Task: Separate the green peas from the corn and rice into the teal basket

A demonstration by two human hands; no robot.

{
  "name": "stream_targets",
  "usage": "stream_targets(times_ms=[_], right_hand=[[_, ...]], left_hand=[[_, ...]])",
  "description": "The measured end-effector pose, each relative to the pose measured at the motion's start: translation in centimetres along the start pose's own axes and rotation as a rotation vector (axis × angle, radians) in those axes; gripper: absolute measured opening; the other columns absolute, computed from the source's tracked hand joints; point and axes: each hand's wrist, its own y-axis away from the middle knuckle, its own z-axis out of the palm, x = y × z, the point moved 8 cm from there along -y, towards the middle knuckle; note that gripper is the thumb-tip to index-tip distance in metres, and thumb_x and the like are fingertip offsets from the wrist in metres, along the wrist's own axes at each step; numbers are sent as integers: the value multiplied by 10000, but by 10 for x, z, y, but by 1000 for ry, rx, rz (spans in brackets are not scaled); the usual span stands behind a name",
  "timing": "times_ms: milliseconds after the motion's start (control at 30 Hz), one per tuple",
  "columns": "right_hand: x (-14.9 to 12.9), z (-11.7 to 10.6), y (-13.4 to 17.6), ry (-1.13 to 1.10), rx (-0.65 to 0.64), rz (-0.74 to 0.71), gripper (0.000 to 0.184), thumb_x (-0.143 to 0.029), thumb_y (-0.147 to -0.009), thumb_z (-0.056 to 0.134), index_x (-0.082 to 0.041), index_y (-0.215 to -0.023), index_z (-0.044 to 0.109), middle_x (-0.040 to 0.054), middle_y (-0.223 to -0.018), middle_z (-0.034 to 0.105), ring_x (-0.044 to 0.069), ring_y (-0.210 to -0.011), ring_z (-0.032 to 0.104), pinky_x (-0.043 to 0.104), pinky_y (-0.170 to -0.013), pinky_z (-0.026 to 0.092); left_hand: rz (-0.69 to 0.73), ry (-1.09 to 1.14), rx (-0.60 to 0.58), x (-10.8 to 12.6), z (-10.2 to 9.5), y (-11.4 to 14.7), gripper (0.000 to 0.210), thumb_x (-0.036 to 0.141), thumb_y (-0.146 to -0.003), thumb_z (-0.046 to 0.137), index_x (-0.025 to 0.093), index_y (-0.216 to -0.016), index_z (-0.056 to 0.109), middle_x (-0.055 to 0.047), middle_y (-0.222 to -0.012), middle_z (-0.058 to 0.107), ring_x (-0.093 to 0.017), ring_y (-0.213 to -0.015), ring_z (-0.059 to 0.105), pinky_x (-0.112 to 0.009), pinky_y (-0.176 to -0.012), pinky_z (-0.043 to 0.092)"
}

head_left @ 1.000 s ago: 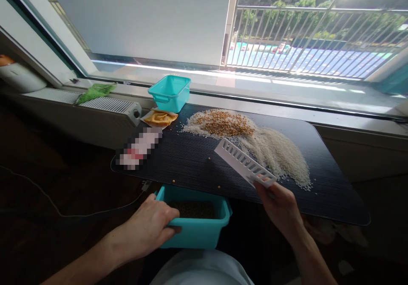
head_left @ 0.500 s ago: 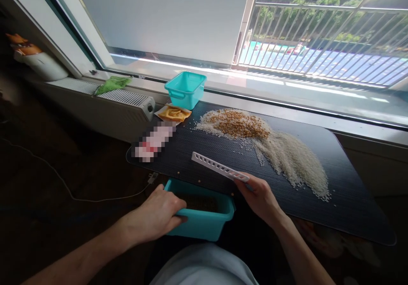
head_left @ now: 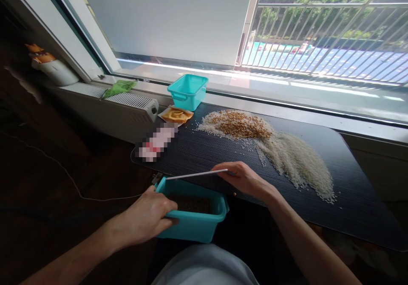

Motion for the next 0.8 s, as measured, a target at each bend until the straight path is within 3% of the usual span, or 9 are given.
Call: stream_targets(times_ms=[67,233,300,400,533,633,700,800], right_hand=[[2,-11,19,3,12,36,273,-284,-939,509,-221,-1053,748,26,-1036,777,206,-912,721,287,-810,560],[19,-49,102,131,330,155,259,-336,-929,548,-203,-992,761,43,-1009,786,231,-884,738,307,-787,590],[21,-52,134,185,425,180,248,-317,-916,565,-216,-1024,764,43,-1023,787,240,-895,746,323,-823,594],[15,-40,160,176,422,199,239,-277,-920,564,-248,-1053,760,27,-1024,787,211,-882,750,284,-813,597],[7,-29,153,126,374,181,240,-252,-931,548,-260,-1056,753,24,-1037,782,187,-892,743,253,-800,585],[15,-51,138,184,603,180,239,-300,-905,558,-215,-988,766,46,-962,791,220,-833,743,298,-761,590],[31,-63,127,222,725,259,268,-338,-890,551,-192,-913,775,44,-841,792,218,-696,732,297,-658,584],[55,-69,110,207,774,376,295,-372,-860,558,-186,-909,781,41,-782,791,216,-631,725,281,-584,557]], left_hand=[[28,8,5,6,3,-1,194,268,-906,514,195,-765,626,-27,-839,715,-240,-867,666,-418,-891,379],[85,23,-16,33,10,-12,163,265,-894,555,195,-770,635,-30,-836,712,-239,-875,670,-439,-960,355],[100,30,-25,42,9,-17,167,278,-898,560,195,-774,634,-33,-837,709,-243,-886,670,-434,-968,357],[107,28,-46,48,8,-23,194,292,-901,555,194,-744,612,-29,-815,696,-239,-858,665,-418,-940,380],[92,6,-71,48,7,-22,193,285,-889,550,198,-723,594,-31,-822,686,-255,-879,650,-396,-886,405],[83,-4,-69,48,6,-18,190,286,-899,528,200,-745,599,-34,-840,689,-257,-889,645,-409,-901,402],[75,-9,-65,49,6,-16,195,279,-905,509,199,-755,602,-35,-846,691,-250,-880,645,-424,-924,394],[54,-22,-72,49,6,-13,205,272,-903,495,198,-745,604,-38,-842,692,-252,-873,643,-421,-905,405]])
